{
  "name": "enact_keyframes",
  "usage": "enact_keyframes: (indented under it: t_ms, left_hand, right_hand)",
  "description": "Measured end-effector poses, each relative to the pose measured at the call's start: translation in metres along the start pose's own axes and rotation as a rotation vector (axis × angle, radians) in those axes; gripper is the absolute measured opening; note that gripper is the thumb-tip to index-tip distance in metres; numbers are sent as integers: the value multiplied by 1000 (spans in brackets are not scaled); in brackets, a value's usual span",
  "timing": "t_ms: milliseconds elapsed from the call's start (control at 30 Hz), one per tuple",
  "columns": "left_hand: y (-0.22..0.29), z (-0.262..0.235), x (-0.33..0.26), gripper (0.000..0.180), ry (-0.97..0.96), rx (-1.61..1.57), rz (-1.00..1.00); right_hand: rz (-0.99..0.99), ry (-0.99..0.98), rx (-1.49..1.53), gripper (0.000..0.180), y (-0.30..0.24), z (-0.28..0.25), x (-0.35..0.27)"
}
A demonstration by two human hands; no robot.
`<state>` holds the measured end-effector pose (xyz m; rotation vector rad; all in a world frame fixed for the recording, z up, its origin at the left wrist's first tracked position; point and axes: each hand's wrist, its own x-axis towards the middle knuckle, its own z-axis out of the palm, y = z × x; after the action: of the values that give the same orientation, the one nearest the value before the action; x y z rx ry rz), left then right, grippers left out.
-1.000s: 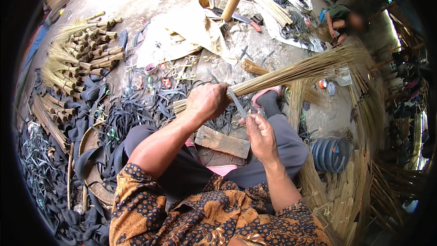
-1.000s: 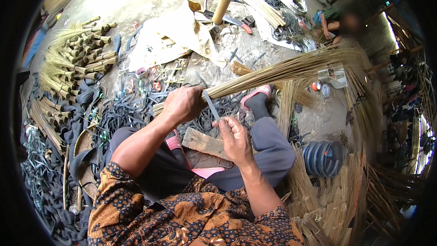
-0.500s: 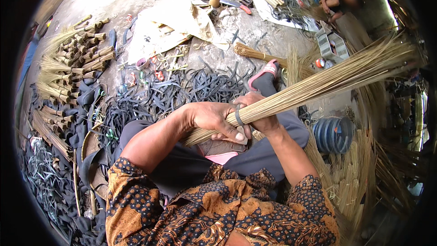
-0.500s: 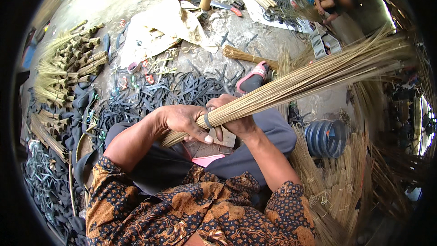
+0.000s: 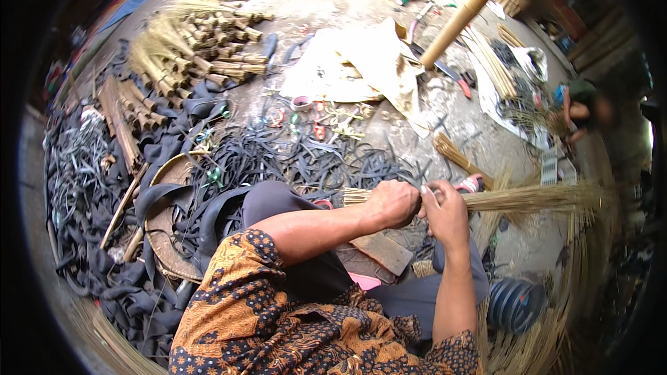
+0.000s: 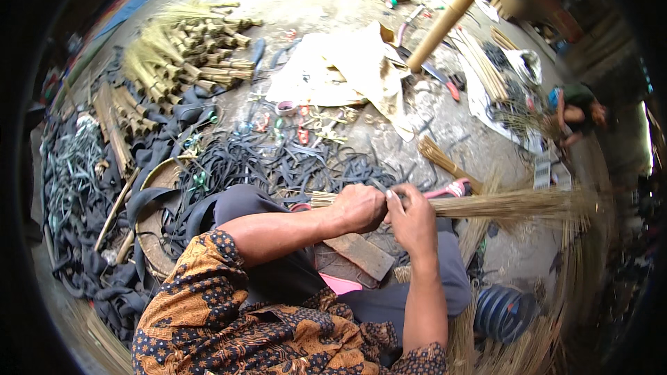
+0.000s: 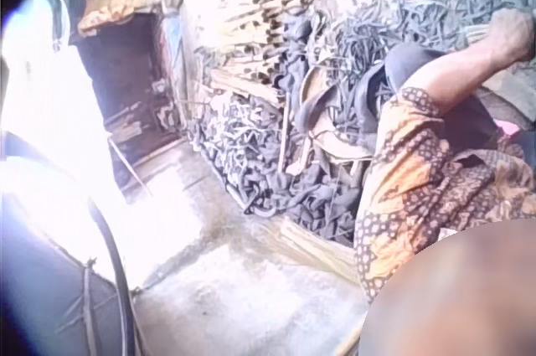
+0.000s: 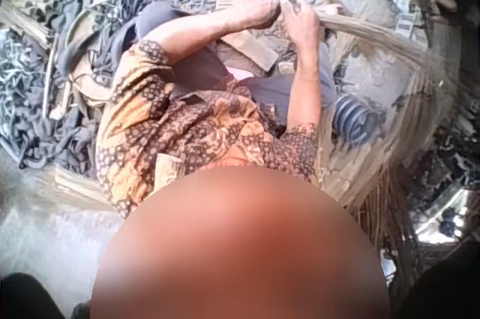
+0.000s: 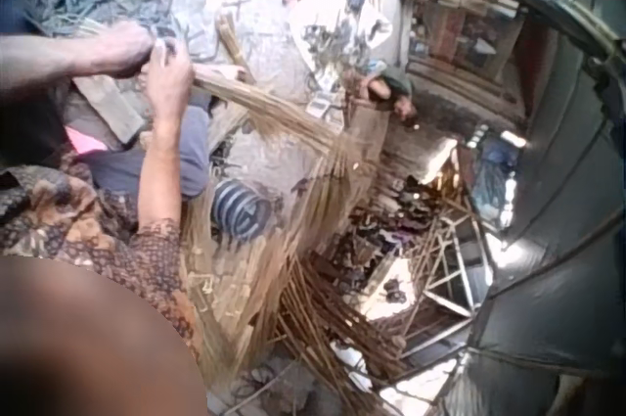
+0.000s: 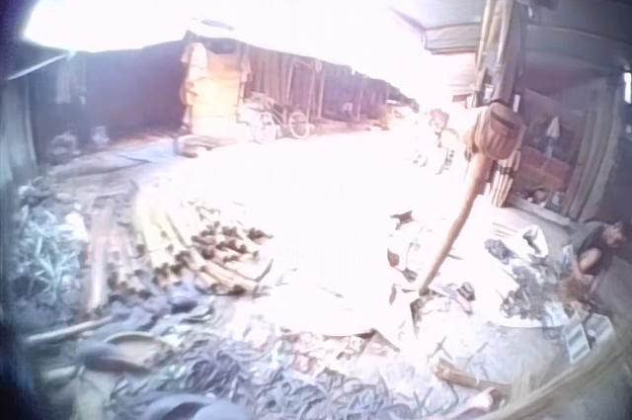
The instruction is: The person gathers thin sticks, aligns them into a bundle, and ties them with a rubber band. The person repeats this process multiple times, placing each finished bundle aside.
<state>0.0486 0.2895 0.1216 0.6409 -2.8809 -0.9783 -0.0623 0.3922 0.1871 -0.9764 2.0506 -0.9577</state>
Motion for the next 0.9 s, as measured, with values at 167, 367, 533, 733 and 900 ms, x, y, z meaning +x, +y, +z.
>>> enact_keyframes:
  t_ms: [167,367,533,733,900]
  left_hand:
    - [-10,1,2,21,182,-53,-17]
    - [-15,1,17,18,295,-20,-35]
    - [-11,-25,24,32,109,-85,-129]
    - [7,-51,-3,26,-192,-550,81]
    - [31,-48,-16,25,-1078,-972,184]
  right_hand:
    - [-82,68,517,27,23,17,-31]
    - [131,-17,652,24,35,26,-60]
    - [-188,55,82,28,42,20,-85]
    - [-61,142,-312,24,78,-16,-86]
    - [-738,147,-360,19,84,-35,-54]
